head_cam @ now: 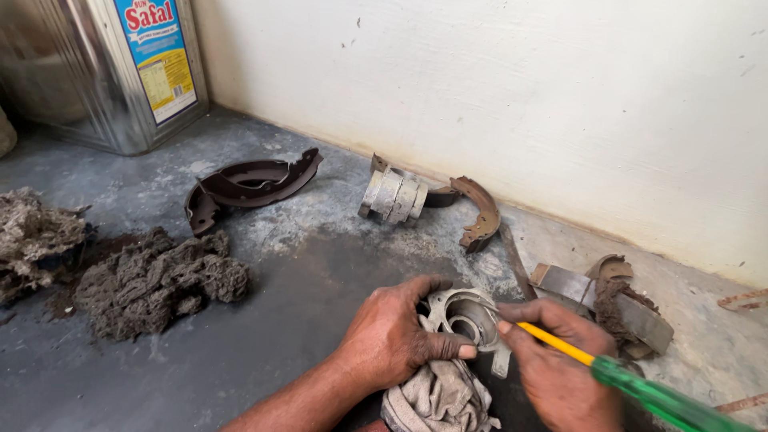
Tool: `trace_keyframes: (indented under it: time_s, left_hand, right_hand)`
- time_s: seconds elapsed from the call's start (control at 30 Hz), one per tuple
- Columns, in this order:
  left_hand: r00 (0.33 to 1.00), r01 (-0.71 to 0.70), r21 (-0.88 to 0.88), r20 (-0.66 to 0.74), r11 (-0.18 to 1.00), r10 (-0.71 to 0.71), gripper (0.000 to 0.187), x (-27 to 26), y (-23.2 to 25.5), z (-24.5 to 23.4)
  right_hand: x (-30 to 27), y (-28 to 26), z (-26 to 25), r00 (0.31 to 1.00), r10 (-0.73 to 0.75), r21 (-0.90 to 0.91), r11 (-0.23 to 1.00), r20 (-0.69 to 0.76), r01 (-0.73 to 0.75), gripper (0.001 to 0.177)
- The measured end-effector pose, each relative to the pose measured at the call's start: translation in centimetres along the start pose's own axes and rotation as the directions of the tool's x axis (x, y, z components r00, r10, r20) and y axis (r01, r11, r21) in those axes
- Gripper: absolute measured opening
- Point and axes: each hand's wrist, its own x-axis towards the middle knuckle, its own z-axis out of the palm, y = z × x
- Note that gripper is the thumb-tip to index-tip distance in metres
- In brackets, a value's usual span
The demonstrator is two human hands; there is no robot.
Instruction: The person cleans a metal wheel cylinder by scraping away debris with a screwdriver and wiping the interior and exterior with a cloth.
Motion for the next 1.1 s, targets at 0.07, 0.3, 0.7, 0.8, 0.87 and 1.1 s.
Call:
trace_keyframes:
  time_s: [0.07,0.3,0.7,0.8,0.87,1.1]
  left_hand:
    - [0.999,0.045,0.034,0.023,0.998,-0.046,0.090,0.0,0.0,0.0]
    - [0.999,-0.035,0.079,-0.010,0.996,0.036,0.094,0.1,-0.3,0.2]
    - [0.968,0.143,0.288,0.160,0.947,-0.195,0.091,-0.7,0.9,-4.0]
    - [0.969,0.083,0.377,0.187,0.923,-0.163,0.057,-1.3,1.4,-5.0]
    - [0.961,0.142,0.310,0.184,0.940,-0.205,0.033,-1.5,1.3,-5.3]
    - [0.989,0.035,0.008,0.142,0.999,-0.036,0.026,-1.3,-0.4,-4.7]
  right_hand:
    - [-0.2,0.0,-0.5,0.995,-0.095,0.001,0.995,-0.006,0.095,0.013]
    - [0.2,-0.6,0.4,1.000,-0.027,-0.070,0.997,0.003,0.027,0.013]
    - [0.5,2.6,-6.4,0.893,0.284,0.115,0.959,-0.349,-0.260,0.025]
    - [0.3,0.6,-5.2,0.900,0.295,-0.114,0.931,-0.319,-0.346,0.030]
    - [0.9,0.1,-4.2,0.918,0.340,-0.172,0.911,-0.201,-0.375,0.032]
    - [1.0,-1.6,-3.2,0.870,0.482,-0.745,0.544,-0.100,-0.387,0.045]
